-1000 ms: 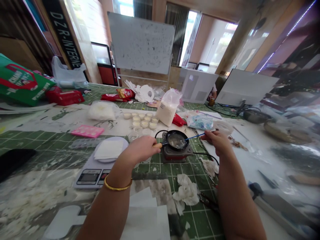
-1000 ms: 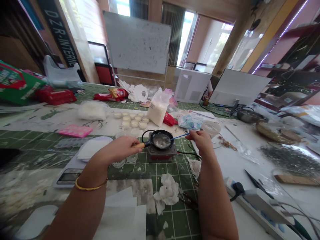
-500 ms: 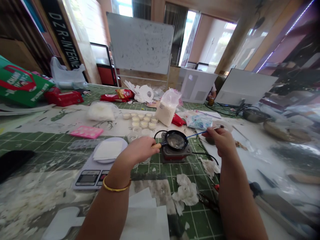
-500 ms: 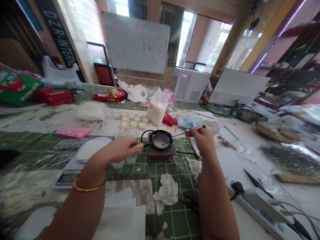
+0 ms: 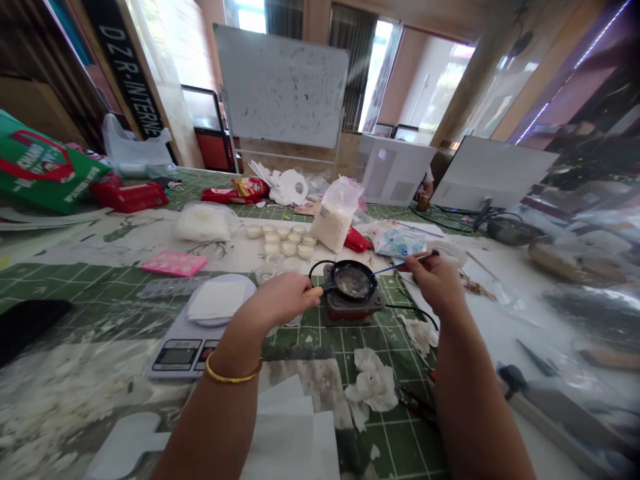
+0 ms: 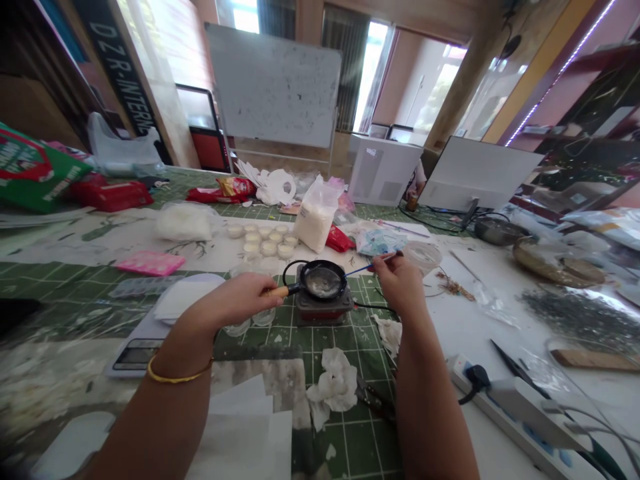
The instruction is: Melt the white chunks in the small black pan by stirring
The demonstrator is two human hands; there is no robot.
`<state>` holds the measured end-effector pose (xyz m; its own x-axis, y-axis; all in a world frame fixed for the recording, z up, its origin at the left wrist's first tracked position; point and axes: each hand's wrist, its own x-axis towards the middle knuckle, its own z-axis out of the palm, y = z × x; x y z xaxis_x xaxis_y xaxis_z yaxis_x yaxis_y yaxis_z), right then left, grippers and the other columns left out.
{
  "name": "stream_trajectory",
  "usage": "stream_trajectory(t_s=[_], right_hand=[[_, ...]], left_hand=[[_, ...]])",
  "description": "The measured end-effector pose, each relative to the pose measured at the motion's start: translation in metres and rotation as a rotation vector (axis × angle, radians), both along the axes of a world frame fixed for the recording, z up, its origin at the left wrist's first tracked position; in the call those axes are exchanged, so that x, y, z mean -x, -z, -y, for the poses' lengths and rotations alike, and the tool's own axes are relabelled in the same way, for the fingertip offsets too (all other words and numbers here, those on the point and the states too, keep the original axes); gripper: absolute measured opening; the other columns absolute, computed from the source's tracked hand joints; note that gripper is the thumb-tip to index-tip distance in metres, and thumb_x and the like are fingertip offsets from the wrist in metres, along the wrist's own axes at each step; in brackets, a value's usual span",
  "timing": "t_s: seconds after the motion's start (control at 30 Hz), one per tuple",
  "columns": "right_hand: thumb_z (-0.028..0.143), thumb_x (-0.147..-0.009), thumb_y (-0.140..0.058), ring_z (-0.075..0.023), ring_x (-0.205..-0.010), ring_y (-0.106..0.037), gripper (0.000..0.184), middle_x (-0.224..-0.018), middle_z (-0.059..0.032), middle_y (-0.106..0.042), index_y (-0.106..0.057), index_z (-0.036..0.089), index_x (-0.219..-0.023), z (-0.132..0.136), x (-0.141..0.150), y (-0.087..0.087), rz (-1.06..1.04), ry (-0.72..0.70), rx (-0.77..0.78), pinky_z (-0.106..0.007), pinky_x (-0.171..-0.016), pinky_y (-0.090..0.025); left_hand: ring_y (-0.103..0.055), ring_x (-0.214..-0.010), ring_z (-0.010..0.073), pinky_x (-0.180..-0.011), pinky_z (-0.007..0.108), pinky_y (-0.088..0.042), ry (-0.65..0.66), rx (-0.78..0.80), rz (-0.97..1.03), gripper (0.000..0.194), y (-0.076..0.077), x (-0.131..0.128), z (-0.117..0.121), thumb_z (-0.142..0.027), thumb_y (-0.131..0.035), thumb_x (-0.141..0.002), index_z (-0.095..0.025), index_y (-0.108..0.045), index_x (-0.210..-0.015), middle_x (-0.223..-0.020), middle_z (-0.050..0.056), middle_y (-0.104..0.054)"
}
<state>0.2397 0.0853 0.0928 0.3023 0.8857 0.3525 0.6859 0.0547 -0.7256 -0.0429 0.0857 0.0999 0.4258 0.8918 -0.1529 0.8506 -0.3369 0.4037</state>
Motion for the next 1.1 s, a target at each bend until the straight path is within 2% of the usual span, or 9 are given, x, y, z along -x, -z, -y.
stream_trajectory(t_s=[0.1, 0.2, 0.37, 0.53, 0.7, 0.83, 0.9, 1.0, 1.1], right_hand=[[0.046, -0.074, -0.052, -0.0171, -0.06, -0.056, 0.036, -0.062, -0.0054, -0.065, -0.069, 0.014, -0.073, 0.009, 0.003, -0.008, 0.151, 0.009, 0.058, -0.028, -0.057, -0.038], [0.046, -0.075, -0.051, -0.0161, -0.063, -0.057, 0.034, -0.068, -0.0049, -0.066, -0.067, 0.015, -0.077, 0.02, 0.006, -0.014, 0.156, -0.088, 0.027, -0.027, -0.058, -0.039], [0.046, -0.076, -0.05, -0.018, -0.065, -0.058, 0.034, -0.071, -0.0056, -0.068, -0.067, 0.017, -0.078, 0.025, 0.014, -0.013, 0.227, -0.05, 0.034, -0.029, -0.061, -0.04], [0.044, -0.077, -0.051, -0.0165, -0.068, -0.06, 0.03, -0.075, -0.0027, -0.069, -0.067, 0.02, -0.082, 0.025, 0.031, -0.007, 0.174, -0.339, 0.09, -0.028, -0.064, -0.042], [0.041, -0.075, -0.053, -0.0174, -0.064, -0.06, 0.026, -0.069, -0.0026, -0.069, -0.066, 0.02, -0.081, 0.024, 0.028, -0.007, 0.234, -0.153, 0.063, -0.029, -0.062, -0.042], [0.04, -0.079, -0.048, -0.0172, -0.072, -0.062, 0.026, -0.078, -0.0021, -0.07, -0.066, 0.022, -0.085, 0.027, 0.029, -0.008, 0.227, -0.347, 0.113, -0.029, -0.067, -0.043], [0.037, -0.08, -0.046, -0.0182, -0.074, -0.062, 0.027, -0.079, -0.0028, -0.07, -0.065, 0.022, -0.089, 0.026, 0.032, -0.008, 0.263, -0.314, 0.089, -0.03, -0.069, -0.043], [0.036, -0.081, -0.044, -0.0192, -0.074, -0.062, 0.027, -0.078, -0.0038, -0.07, -0.066, 0.02, -0.08, 0.026, 0.033, -0.01, 0.335, -0.192, 0.06, -0.031, -0.07, -0.042], [0.038, -0.082, -0.044, -0.0173, -0.074, -0.062, 0.028, -0.082, -0.0027, -0.07, -0.066, 0.021, -0.08, 0.028, 0.033, -0.012, 0.301, -0.32, 0.1, -0.028, -0.068, -0.043]], left_hand=[[-0.051, -0.057, 0.0149, -0.05, 0.026, -0.028, 0.002, 0.002, -0.008, 0.037, -0.001, 0.001, 0.0, -0.05, -0.04, -0.075, -0.017, -0.048, -0.061, -0.065, 0.003, -0.058], [-0.05, -0.057, 0.0148, -0.05, 0.026, -0.028, 0.001, 0.0, -0.012, 0.036, -0.001, 0.001, 0.0, -0.05, -0.041, -0.075, -0.017, -0.048, -0.061, -0.065, 0.003, -0.058], [-0.05, -0.057, 0.0144, -0.05, 0.026, -0.028, 0.01, 0.003, 0.01, 0.038, 0.0, 0.0, 0.001, -0.05, -0.039, -0.076, -0.017, -0.049, -0.061, -0.065, 0.003, -0.058], [-0.049, -0.056, 0.0139, -0.048, 0.026, -0.027, 0.005, -0.005, 0.001, 0.037, 0.001, 0.001, 0.001, -0.05, -0.04, -0.075, -0.017, -0.05, -0.061, -0.064, 0.003, -0.058], [-0.048, -0.054, 0.0135, -0.047, 0.026, -0.026, 0.018, -0.012, 0.02, 0.038, 0.003, 0.003, -0.001, -0.051, -0.039, -0.075, -0.017, -0.049, -0.06, -0.062, 0.003, -0.057], [-0.049, -0.055, 0.0141, -0.048, 0.026, -0.027, 0.015, -0.004, 0.012, 0.039, 0.004, 0.003, -0.001, -0.052, -0.039, -0.075, -0.017, -0.05, -0.061, -0.063, 0.003, -0.057], [-0.05, -0.057, 0.0146, -0.049, 0.026, -0.027, 0.011, -0.002, 0.007, 0.038, 0.003, 0.003, -0.001, -0.053, -0.04, -0.074, -0.018, -0.051, -0.063, -0.066, 0.003, -0.058], [-0.049, -0.057, 0.0146, -0.049, 0.026, -0.027, 0.021, -0.001, 0.004, 0.038, 0.003, 0.004, -0.001, -0.053, -0.039, -0.074, -0.018, -0.051, -0.063, -0.066, 0.003, -0.058], [-0.05, -0.058, 0.015, -0.05, 0.026, -0.028, 0.022, -0.001, 0.002, 0.039, 0.003, 0.003, -0.001, -0.052, -0.038, -0.075, -0.018, -0.052, -0.063, -0.066, 0.003, -0.058]])
